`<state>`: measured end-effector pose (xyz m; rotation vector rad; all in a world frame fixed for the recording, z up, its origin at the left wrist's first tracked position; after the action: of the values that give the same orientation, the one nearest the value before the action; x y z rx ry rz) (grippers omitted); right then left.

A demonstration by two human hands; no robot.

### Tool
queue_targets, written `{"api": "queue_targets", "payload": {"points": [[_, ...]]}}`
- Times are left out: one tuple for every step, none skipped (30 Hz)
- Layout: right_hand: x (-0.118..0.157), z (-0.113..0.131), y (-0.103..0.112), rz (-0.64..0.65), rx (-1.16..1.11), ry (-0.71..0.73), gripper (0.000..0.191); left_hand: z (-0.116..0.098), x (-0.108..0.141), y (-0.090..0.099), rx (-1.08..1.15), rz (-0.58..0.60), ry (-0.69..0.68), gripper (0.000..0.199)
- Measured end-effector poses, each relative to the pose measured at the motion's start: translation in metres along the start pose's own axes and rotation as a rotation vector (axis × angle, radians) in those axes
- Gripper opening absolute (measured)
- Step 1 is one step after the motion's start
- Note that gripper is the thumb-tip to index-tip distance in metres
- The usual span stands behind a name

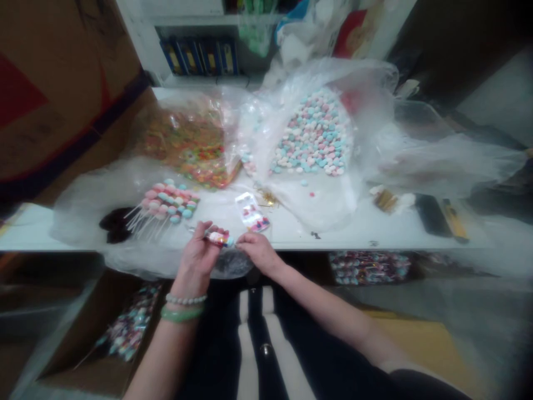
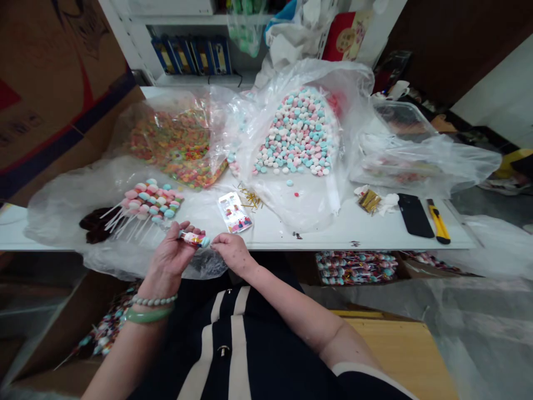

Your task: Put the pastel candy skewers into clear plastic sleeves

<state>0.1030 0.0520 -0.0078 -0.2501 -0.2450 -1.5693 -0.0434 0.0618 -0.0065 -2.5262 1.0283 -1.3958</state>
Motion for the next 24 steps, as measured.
{"api": "queue_targets", "payload": {"points": [[0.001, 0.001, -0.001, -0.012, 0.049, 0.051, 0.007, 0.002, 0.001, -0.001, -0.006, 0.009, 0.005, 0.038], [0.002, 0.002, -0.002, -0.020, 0.090, 0.100, 0.008, 0.004, 0.002, -0.002, -0.011, 0.020, 0.018, 0.038], [0.003, 0.003, -0.004, -0.022, 0.124, 0.146, 0.009, 0.007, 0.003, -0.003, -0.016, 0.034, 0.040, 0.038], [0.004, 0.003, -0.007, -0.023, 0.155, 0.187, 0.010, 0.010, 0.004, -0.004, -0.019, 0.047, 0.066, 0.038], [0.005, 0.002, -0.009, -0.021, 0.185, 0.221, 0.011, 0.013, 0.005, -0.005, -0.021, 0.059, 0.092, 0.038], [0.006, 0.001, -0.012, -0.021, 0.220, 0.248, 0.013, 0.016, 0.006, -0.005, -0.021, 0.067, 0.110, 0.039], [0.007, 0.001, -0.013, -0.030, 0.262, 0.271, 0.014, 0.019, 0.007, -0.006, -0.019, 0.073, 0.121, 0.039], [0.008, 0.001, -0.015, -0.047, 0.308, 0.294, 0.016, 0.021, 0.007, -0.006, -0.015, 0.071, 0.119, 0.038], [0.009, 0.002, -0.016, -0.068, 0.352, 0.320, 0.017, 0.023, 0.008, -0.005, -0.014, 0.063, 0.112, 0.035], [0.010, 0.005, -0.016, -0.088, 0.389, 0.350, 0.017, 0.025, 0.008, -0.005, -0.015, 0.050, 0.104, 0.032], [0.011, 0.008, -0.017, -0.102, 0.414, 0.381, 0.016, 0.026, 0.008, -0.004, -0.018, 0.040, 0.102, 0.028], [0.012, 0.011, -0.018, -0.109, 0.421, 0.406, 0.016, 0.028, 0.008, -0.004, -0.021, 0.039, 0.106, 0.024], [0.013, 0.013, -0.018, -0.106, 0.409, 0.420, 0.015, 0.028, 0.008, -0.004, -0.017, 0.051, 0.112, 0.020], [0.013, 0.015, -0.017, -0.091, 0.386, 0.416, 0.013, 0.026, 0.007, -0.005, -0.006, 0.073, 0.116, 0.017], [0.012, 0.014, -0.016, -0.071, 0.359, 0.393, 0.012, 0.024, 0.005, -0.005, 0.013, 0.100, 0.112, 0.015], [0.011, 0.013, -0.015, -0.051, 0.333, 0.354, 0.011, 0.019, 0.003, -0.005, 0.037, 0.123, 0.097, 0.012], [0.009, 0.011, -0.014, -0.036, 0.312, 0.312, 0.011, 0.015, 0.001, -0.004, 0.057, 0.143, 0.079, 0.010], [0.007, 0.009, -0.013, -0.031, 0.297, 0.276, 0.012, 0.011, -0.001, -0.003, 0.070, 0.154, 0.058, 0.007], [0.005, 0.007, -0.012, -0.036, 0.290, 0.256, 0.013, 0.009, -0.004, -0.002, 0.075, 0.160, 0.040, 0.006], [0.003, 0.007, -0.013, -0.045, 0.290, 0.259, 0.015, 0.008, -0.005, -0.002, 0.072, 0.167, 0.026, 0.004], [0.002, 0.009, -0.015, -0.054, 0.295, 0.283, 0.015, 0.008, -0.006, -0.002, 0.066, 0.176, 0.017, 0.004], [0.001, 0.010, -0.018, -0.063, 0.306, 0.318, 0.015, 0.009, -0.006, -0.002, 0.060, 0.184, 0.012, 0.003], [0.000, 0.012, -0.021, -0.068, 0.323, 0.354, 0.014, 0.011, -0.007, -0.003, 0.060, 0.192, 0.009, 0.002], [-0.001, 0.013, -0.024, -0.074, 0.343, 0.389, 0.014, 0.013, -0.006, -0.003, 0.061, 0.203, 0.015, 0.004]]}}
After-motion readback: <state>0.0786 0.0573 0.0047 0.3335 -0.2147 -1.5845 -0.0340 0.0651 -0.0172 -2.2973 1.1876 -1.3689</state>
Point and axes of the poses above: each hand's wrist, its own x-axis away from the middle knuckle, its own y-axis out of the back of the hand, z = x × y, the point moved 7 cm from there along -x, towards the middle knuckle, and after that the axes turned 14 degrees about -z, right-handed, at the moved point
